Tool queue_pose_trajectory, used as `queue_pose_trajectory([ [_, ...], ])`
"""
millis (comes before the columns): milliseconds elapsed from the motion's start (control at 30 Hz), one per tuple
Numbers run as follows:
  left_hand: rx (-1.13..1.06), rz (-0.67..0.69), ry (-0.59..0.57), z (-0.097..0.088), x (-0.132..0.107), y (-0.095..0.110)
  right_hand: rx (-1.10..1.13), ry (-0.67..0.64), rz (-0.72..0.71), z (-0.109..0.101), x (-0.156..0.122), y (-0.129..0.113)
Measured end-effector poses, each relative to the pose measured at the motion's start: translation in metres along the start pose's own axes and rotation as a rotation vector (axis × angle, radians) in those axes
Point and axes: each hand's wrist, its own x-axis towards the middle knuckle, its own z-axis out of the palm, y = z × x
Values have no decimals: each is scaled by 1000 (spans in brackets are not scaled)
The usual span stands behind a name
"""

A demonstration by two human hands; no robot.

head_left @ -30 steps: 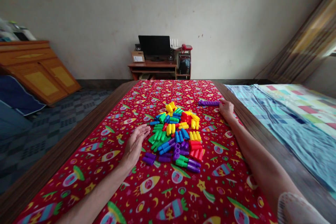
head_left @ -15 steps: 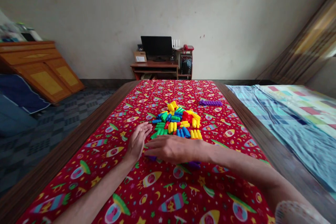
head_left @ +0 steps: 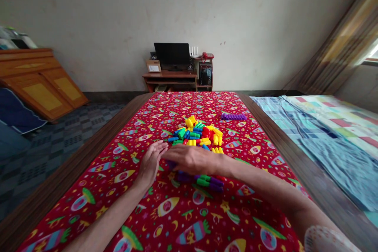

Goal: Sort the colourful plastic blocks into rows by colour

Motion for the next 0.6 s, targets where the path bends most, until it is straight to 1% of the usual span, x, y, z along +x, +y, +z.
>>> queue_pose_trajectory([
  [67,-10,27,-29,0,-2,1,23,189,183,-17,-25,36],
  [133,-11,43,-45,0,-3,2,-38,288,454,-36,-57,80],
  [167,-8,45,-42,0,-4,2,-90,310,592,-45,-75,102],
  [233,2,45,-33,0,-4,3,-199,300,817,-59,-108,140],
  [300,11,42,-30,1,-4,3,-261,250,952,-68,-135,168],
  [367,17,40,-33,1,-4,4,-292,133,991,-70,-152,184],
  [467,30,34,-39,1,-5,4,-294,-28,965,-65,-162,196],
  [600,46,32,-47,1,-5,5,-267,-75,946,-62,-162,200],
])
